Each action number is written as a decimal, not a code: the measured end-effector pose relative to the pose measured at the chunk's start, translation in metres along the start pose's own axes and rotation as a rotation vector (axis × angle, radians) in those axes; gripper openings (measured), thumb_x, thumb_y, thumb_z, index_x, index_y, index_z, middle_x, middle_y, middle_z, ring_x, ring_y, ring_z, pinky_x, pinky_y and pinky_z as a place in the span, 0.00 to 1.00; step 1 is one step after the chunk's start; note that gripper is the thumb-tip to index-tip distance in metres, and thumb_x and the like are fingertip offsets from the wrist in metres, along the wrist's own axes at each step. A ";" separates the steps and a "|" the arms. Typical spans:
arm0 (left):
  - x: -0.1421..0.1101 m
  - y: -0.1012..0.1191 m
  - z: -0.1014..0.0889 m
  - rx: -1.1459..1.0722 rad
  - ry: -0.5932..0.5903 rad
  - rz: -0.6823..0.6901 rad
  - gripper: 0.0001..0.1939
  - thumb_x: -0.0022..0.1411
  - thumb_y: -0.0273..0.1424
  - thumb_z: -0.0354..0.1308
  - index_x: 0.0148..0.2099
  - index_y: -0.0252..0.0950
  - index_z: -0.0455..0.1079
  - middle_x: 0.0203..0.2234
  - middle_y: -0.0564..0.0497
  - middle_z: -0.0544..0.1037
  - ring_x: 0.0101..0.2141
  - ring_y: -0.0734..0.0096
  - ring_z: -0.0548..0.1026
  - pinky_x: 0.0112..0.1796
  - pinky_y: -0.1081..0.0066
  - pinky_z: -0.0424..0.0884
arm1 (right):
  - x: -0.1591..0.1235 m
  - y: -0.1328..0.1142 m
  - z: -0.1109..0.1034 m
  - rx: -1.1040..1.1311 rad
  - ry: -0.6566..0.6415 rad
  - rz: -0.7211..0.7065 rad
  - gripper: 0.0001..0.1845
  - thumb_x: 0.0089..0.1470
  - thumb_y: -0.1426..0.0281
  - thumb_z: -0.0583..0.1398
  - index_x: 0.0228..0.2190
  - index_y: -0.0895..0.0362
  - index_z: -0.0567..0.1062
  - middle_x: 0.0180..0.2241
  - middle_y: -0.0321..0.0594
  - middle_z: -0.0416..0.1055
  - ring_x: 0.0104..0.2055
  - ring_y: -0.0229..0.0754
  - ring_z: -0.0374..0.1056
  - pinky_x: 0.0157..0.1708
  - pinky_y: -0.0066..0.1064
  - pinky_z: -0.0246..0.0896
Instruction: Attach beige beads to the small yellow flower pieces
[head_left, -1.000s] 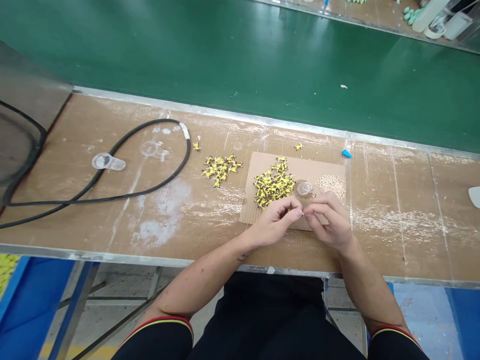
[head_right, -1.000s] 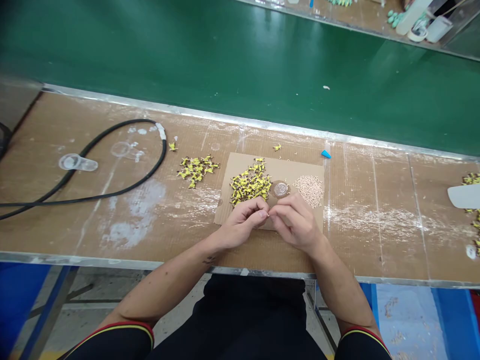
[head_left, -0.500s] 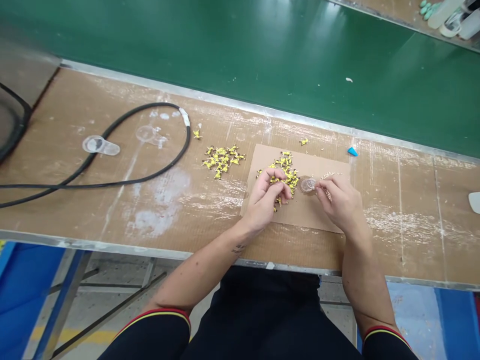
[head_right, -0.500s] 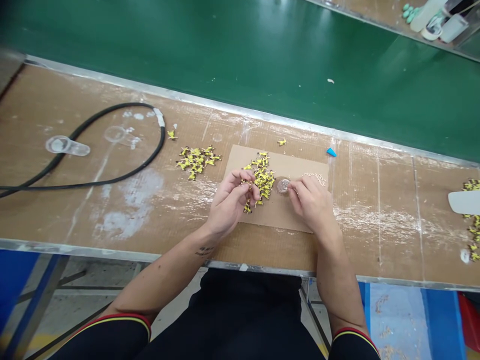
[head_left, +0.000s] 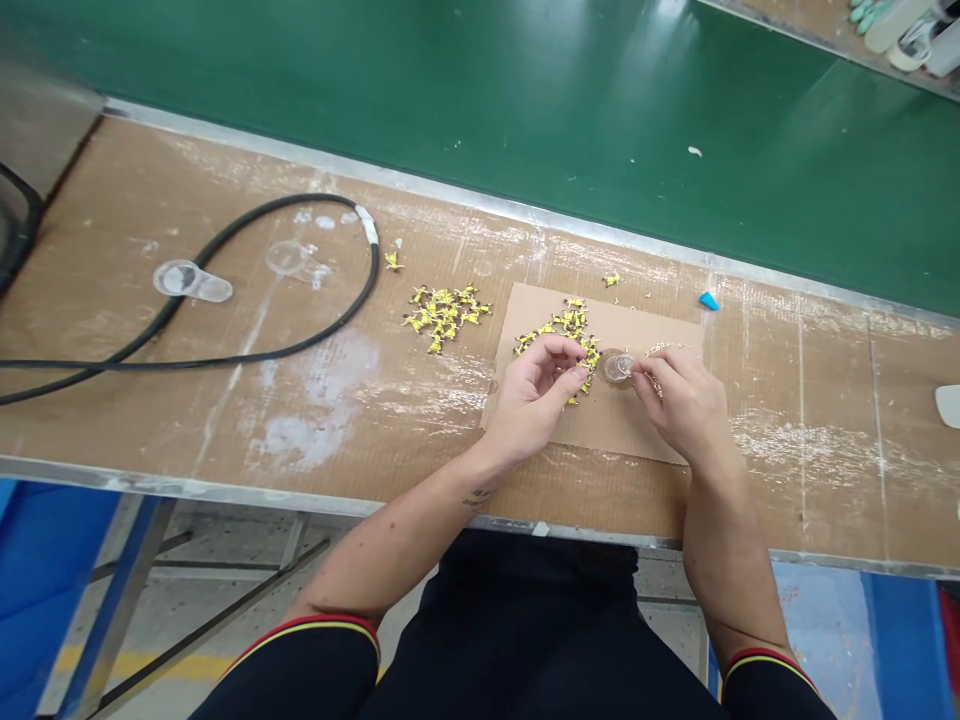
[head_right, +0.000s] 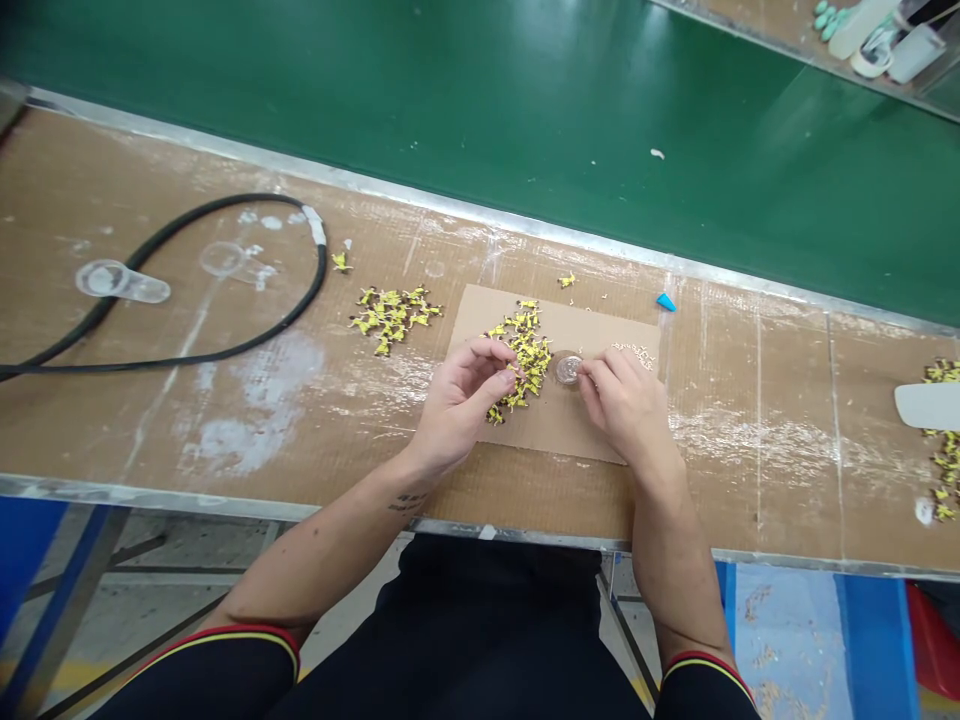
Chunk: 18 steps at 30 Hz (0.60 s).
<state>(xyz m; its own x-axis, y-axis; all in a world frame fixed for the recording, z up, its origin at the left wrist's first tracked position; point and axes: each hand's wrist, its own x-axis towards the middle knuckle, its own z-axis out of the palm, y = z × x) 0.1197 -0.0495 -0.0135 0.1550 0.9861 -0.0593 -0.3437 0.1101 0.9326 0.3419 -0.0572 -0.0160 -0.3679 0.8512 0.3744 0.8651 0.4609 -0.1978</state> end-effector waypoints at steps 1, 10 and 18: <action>0.000 0.000 0.000 0.003 -0.005 -0.001 0.12 0.60 0.36 0.70 0.40 0.37 0.72 0.33 0.52 0.75 0.34 0.74 0.72 0.38 0.73 0.72 | 0.000 0.000 0.000 0.016 -0.006 0.014 0.07 0.67 0.70 0.59 0.36 0.52 0.77 0.33 0.40 0.75 0.35 0.45 0.68 0.33 0.36 0.58; -0.005 -0.001 0.003 -0.092 -0.143 -0.109 0.15 0.59 0.38 0.73 0.41 0.35 0.73 0.32 0.51 0.79 0.32 0.74 0.78 0.38 0.72 0.77 | -0.002 -0.021 -0.015 0.461 0.229 0.065 0.07 0.63 0.76 0.61 0.39 0.51 0.74 0.34 0.37 0.72 0.34 0.41 0.68 0.32 0.35 0.62; -0.010 -0.005 0.007 -0.211 -0.250 -0.195 0.18 0.56 0.38 0.76 0.42 0.35 0.75 0.30 0.52 0.81 0.28 0.77 0.79 0.30 0.77 0.77 | -0.012 -0.042 -0.001 0.699 0.241 0.038 0.06 0.65 0.73 0.57 0.41 0.49 0.71 0.35 0.38 0.72 0.36 0.44 0.70 0.35 0.39 0.69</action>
<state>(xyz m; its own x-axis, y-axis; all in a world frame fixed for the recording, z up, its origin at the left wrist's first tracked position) 0.1267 -0.0613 -0.0149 0.4489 0.8861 -0.1155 -0.4648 0.3419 0.8167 0.3102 -0.0868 -0.0117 -0.1874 0.8279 0.5286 0.4273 0.5532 -0.7151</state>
